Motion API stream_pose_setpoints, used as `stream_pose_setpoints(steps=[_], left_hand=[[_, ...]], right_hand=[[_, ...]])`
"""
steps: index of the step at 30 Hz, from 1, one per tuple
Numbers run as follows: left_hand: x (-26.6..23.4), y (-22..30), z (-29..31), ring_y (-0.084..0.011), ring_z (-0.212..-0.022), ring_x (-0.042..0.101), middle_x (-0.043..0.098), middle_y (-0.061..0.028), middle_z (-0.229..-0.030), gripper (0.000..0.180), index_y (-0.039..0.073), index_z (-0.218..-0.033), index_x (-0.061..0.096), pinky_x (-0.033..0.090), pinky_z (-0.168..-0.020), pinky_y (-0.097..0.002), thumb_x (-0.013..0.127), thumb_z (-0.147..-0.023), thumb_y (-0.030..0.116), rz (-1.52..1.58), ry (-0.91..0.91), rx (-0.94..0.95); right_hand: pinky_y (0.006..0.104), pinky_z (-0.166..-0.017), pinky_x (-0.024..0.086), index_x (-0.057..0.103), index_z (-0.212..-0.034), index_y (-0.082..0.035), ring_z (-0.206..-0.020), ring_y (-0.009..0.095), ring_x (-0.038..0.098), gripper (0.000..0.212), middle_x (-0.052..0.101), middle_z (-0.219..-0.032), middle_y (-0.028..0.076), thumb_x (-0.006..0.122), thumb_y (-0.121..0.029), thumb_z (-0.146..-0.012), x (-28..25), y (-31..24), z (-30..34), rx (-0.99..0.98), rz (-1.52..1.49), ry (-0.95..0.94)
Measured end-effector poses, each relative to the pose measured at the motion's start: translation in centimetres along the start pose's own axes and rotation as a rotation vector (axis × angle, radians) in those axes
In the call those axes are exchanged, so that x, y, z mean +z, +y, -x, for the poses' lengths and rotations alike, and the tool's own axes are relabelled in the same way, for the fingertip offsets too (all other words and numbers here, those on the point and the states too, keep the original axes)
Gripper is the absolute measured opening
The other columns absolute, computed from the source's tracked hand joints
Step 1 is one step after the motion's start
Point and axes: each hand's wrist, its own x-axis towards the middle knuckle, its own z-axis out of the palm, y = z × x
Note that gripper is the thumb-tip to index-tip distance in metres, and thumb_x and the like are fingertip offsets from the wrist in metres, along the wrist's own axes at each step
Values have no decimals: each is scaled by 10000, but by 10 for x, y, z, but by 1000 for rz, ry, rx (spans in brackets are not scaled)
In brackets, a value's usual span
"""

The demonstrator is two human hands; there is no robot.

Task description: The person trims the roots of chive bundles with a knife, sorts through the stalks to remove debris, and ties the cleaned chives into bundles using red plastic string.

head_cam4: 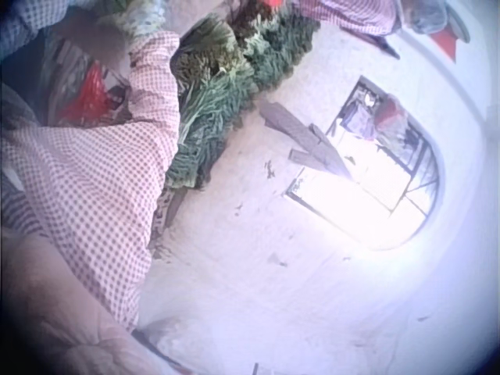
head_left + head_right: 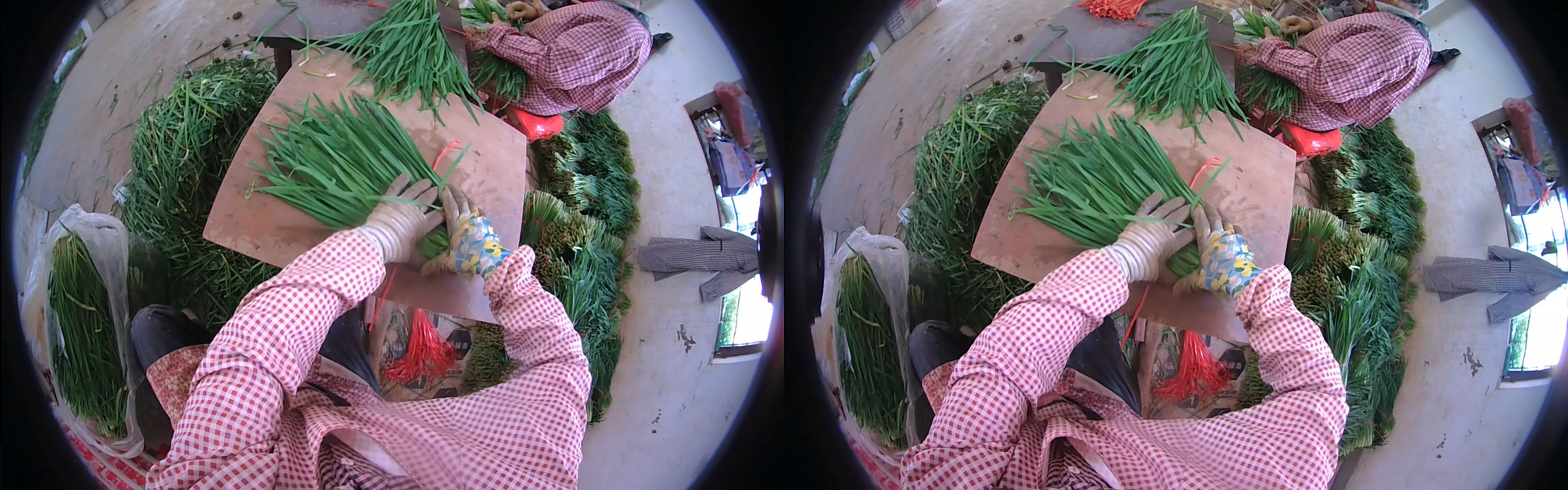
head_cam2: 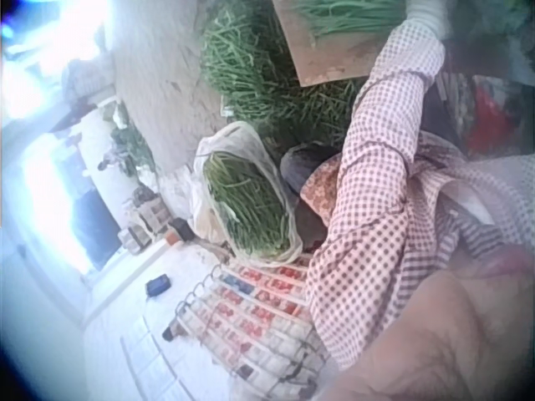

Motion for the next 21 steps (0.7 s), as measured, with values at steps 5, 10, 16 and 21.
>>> stream_pose_setpoints(steps=[5,10,16,21], left_hand=[[3,-7,4,-276,-1386,259,359,-125,-1448,869,173,-1322,467,117,-1146,-481,732,-598,573,34,54,4],[20,-11,55,-268,-1269,428,498,-93,-1315,614,164,-1249,512,225,-1115,-481,694,-699,367,-33,399,-17],[31,11,80,-279,-1098,520,560,-73,-1035,401,119,-1035,552,359,-1011,-476,659,-679,268,96,489,245],[66,-24,99,-291,-1157,511,571,-76,-1145,419,136,-1112,568,352,-1030,-491,679,-758,329,172,513,216]], right_hand=[[469,-1087,315,190,-1462,-33,-1330,435,306,1291,248,-1487,207,875,-479,-462,-2,-5,-2,15,-78,47],[449,-1061,361,175,-1482,-111,-1291,437,364,1213,304,-1449,225,856,-432,-531,-3,-27,-4,91,12,-60],[459,-1034,387,171,-1484,-118,-1257,452,400,1172,347,-1407,261,842,-389,-563,-4,-12,-28,30,-76,71],[449,-1047,375,210,-1473,-110,-1270,435,391,1128,339,-1422,249,840,-352,-569,-14,-19,-37,34,-86,103]])
